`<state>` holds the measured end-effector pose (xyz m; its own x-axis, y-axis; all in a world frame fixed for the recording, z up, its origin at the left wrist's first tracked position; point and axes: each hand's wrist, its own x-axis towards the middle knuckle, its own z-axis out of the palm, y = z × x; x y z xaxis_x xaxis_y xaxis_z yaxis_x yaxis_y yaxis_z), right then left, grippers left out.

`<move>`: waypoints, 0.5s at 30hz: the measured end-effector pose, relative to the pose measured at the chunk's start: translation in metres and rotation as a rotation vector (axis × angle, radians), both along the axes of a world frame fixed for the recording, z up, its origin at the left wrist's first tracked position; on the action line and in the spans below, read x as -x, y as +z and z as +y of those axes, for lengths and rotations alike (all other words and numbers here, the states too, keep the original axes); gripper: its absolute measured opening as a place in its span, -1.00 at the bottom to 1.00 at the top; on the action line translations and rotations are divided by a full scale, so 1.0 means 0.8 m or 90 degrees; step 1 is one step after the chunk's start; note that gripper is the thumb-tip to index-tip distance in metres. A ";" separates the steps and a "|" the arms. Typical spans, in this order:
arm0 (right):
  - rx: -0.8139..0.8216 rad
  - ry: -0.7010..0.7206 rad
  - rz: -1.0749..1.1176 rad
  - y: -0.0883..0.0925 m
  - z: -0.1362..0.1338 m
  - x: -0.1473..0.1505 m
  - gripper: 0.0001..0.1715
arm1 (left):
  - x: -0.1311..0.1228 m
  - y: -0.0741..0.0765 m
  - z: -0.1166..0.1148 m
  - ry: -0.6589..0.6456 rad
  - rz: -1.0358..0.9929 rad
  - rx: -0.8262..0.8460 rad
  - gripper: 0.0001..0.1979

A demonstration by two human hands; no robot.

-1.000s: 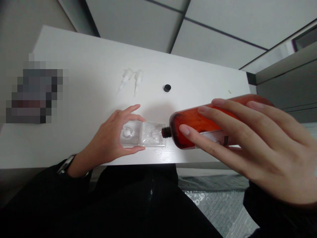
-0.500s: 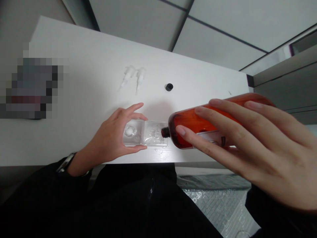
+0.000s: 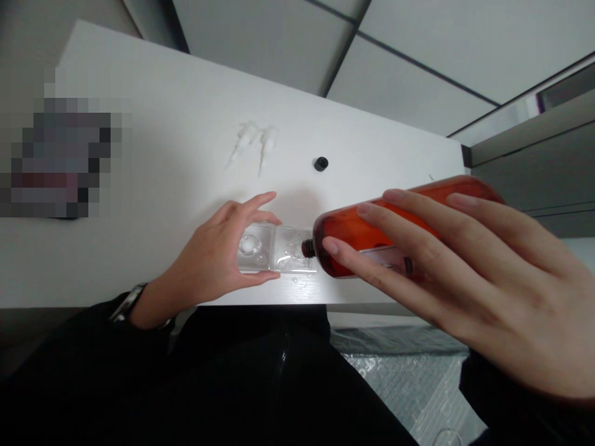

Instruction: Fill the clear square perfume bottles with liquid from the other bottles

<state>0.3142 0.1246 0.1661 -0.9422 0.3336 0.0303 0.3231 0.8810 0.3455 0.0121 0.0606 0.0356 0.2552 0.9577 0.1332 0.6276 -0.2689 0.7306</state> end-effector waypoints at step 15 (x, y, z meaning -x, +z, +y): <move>0.002 0.022 -0.018 -0.004 -0.004 0.003 -0.18 | 0.000 -0.002 0.000 -0.003 0.002 -0.002 0.06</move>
